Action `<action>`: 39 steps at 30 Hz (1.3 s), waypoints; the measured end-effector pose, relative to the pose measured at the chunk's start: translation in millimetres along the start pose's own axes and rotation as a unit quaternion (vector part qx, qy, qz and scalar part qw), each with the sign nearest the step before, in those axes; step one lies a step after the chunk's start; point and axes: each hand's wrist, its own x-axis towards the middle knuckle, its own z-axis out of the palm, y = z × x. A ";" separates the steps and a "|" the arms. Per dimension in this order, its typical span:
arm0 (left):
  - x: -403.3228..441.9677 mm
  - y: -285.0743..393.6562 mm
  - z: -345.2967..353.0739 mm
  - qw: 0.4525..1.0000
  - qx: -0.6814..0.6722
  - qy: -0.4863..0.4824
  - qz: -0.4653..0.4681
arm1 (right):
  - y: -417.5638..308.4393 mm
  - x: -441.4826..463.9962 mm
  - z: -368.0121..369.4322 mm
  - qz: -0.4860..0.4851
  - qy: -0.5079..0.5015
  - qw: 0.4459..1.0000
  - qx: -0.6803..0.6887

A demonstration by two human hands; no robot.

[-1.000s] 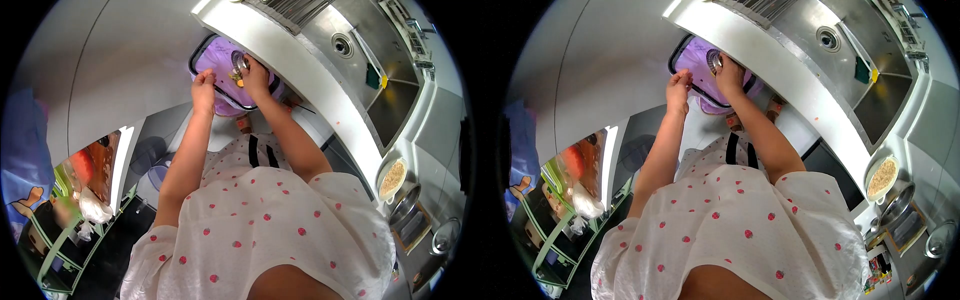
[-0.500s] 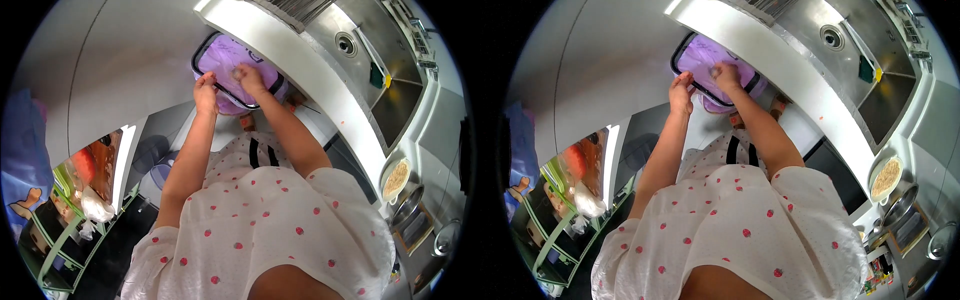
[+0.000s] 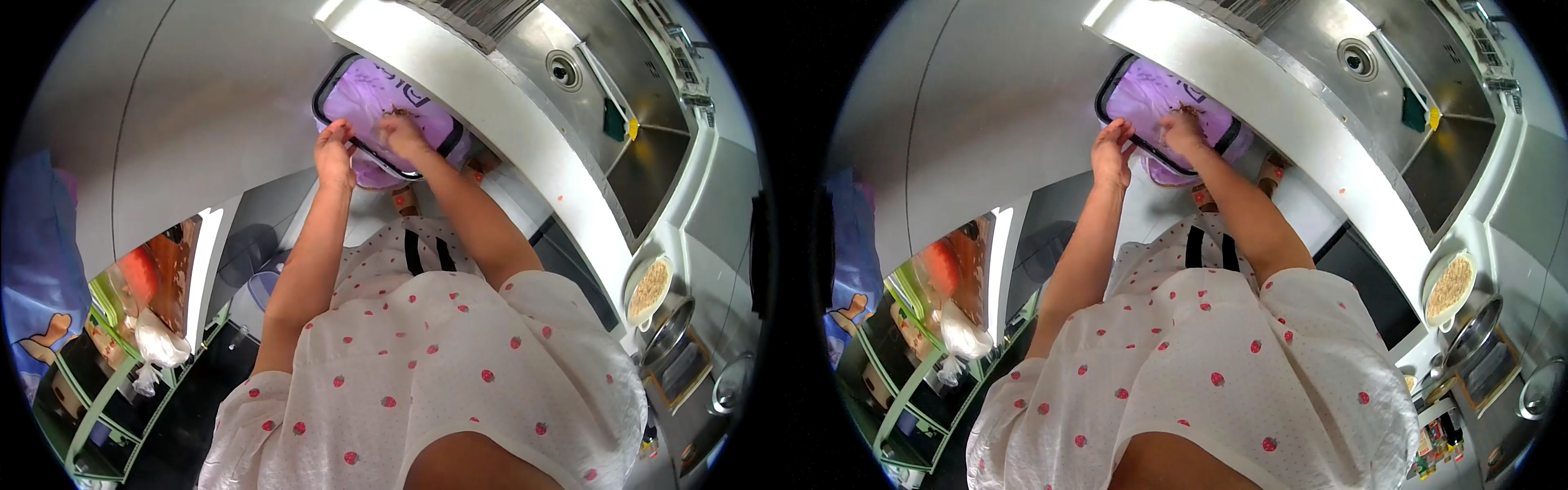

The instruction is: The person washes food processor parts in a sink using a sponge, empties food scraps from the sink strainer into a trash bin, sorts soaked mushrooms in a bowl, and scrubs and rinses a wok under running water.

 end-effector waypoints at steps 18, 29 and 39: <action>0.9 -2.7 -3.5 1.000 -0.019 0.004 -0.023 | -52.7 -17.2 -45.7 0.135 0.134 0.982 0.020; 6.0 -4.6 -2.6 1.000 -0.015 -0.006 -0.026 | -52.0 -20.4 -26.8 0.150 0.201 0.967 -0.039; 10.0 -3.0 -0.1 0.999 -0.030 -0.020 -0.037 | -40.3 -27.1 -9.9 0.104 -0.028 0.992 -0.069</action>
